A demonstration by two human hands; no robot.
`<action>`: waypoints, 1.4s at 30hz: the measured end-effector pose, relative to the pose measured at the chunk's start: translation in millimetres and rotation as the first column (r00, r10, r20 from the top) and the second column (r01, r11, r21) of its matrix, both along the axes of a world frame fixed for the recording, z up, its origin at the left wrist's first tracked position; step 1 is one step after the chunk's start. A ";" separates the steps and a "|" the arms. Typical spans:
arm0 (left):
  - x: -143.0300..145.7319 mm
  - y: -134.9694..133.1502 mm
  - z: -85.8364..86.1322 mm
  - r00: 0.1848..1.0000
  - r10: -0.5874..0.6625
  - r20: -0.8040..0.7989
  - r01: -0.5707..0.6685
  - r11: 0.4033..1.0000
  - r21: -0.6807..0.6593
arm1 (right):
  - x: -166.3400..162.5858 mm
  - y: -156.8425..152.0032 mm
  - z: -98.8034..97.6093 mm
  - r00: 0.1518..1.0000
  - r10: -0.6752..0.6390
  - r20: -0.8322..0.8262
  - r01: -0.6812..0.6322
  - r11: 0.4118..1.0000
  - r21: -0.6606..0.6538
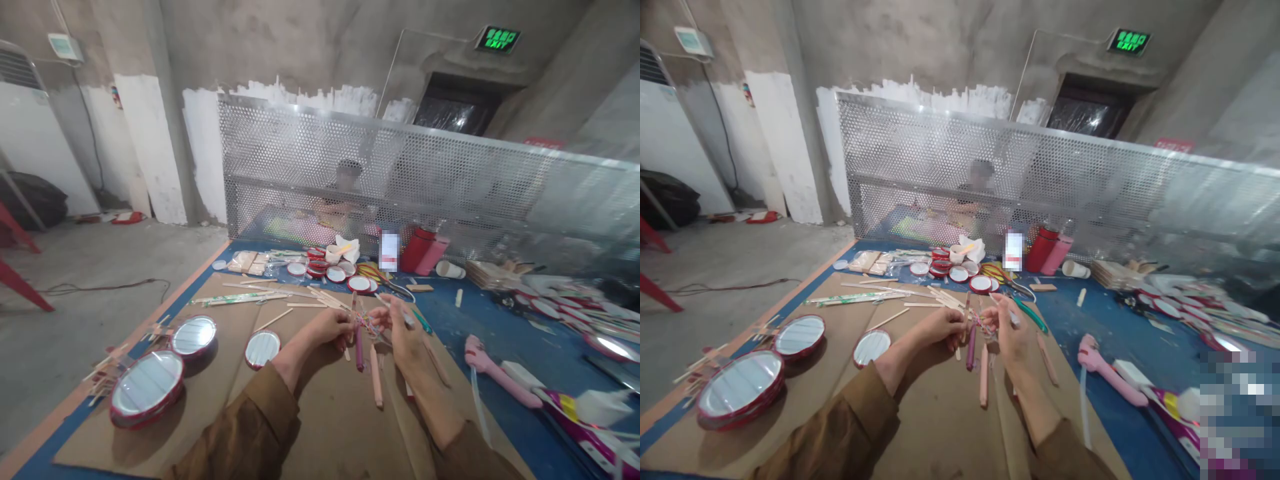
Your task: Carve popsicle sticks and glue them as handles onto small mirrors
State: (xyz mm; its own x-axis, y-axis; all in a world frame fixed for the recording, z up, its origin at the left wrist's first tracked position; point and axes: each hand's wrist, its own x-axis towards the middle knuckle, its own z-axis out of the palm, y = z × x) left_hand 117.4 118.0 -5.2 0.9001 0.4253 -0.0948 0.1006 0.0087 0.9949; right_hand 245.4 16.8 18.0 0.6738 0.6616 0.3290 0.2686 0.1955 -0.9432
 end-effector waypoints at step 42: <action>-5.3 3.7 8.3 0.973 -0.144 -0.180 0.159 0.984 0.075 | -27.4 -23.1 8.3 0.957 0.148 0.249 -0.092 0.970 -0.223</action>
